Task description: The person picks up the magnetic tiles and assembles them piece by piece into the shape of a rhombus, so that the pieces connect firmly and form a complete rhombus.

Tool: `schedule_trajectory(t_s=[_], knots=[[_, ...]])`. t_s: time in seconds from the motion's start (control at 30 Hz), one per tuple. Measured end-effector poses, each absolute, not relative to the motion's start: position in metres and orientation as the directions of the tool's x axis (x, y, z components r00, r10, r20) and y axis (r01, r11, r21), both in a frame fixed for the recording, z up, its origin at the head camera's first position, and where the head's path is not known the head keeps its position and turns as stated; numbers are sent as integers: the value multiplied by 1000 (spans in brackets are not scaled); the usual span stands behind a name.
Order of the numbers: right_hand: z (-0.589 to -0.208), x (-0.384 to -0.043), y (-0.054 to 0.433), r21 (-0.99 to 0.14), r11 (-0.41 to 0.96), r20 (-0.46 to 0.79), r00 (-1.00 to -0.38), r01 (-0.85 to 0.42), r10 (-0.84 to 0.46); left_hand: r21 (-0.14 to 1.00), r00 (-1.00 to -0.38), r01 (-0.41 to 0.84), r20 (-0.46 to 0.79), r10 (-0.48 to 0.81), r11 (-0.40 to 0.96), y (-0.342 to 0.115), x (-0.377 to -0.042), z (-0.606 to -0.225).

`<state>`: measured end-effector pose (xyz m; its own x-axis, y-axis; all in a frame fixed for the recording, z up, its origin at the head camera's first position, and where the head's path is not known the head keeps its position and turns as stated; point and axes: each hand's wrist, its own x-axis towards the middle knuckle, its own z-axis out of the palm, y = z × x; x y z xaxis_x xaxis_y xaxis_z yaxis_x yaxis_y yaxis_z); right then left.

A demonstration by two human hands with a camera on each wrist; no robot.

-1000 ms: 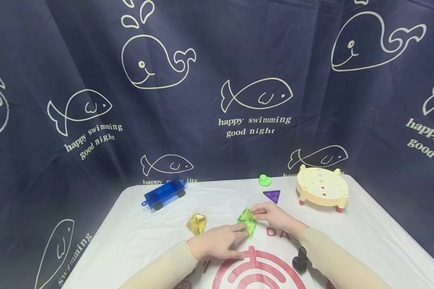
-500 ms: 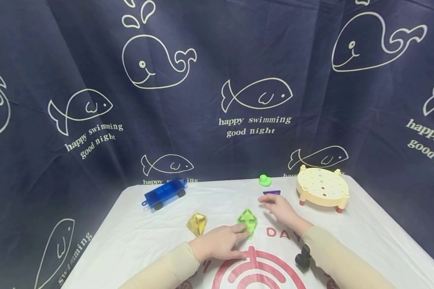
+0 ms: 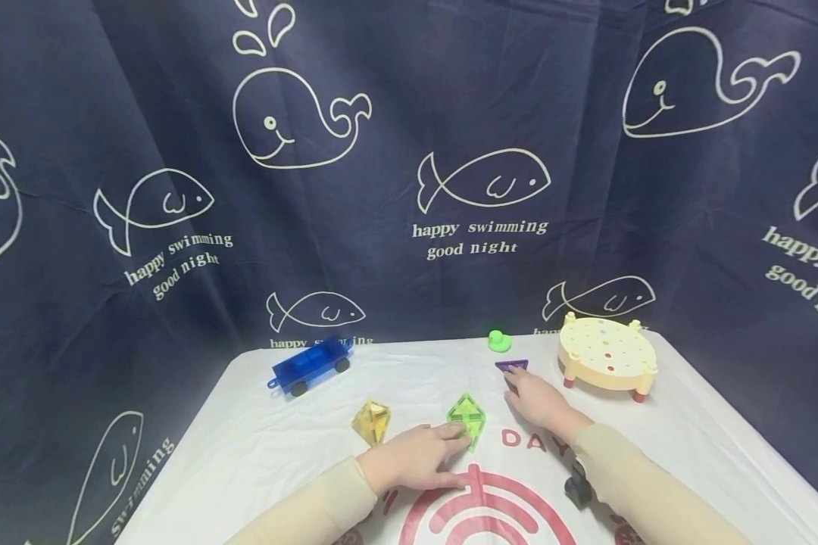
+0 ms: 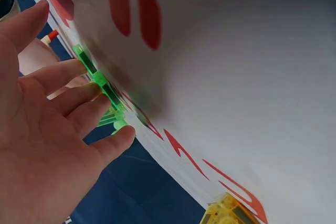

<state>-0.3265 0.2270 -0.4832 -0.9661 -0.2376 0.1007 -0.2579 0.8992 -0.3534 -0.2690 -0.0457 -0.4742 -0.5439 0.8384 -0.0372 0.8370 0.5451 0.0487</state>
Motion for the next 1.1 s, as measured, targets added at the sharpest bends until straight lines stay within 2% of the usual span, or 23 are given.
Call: schedule_trajectory(t_s=[0.3,0.67,0.93,1.1], knots=[[-480,-310,234,-358,876,106,-946,-323,-305,82,-562,821,-68,825,566,-45,-266,-471],[-473,-261,236,-412,834,55,-924,-367,-379,89,-575,810,-68,815,579,-46,-266,-470],[-469,-234,232,-452,825,20,-929,-338,-370,110,-596,790,-94,798,603,-44,-268,-467],[-470,-232,233,-445,826,68,-933,-346,-354,108,-593,792,-96,799,601,-41,-268,-465]])
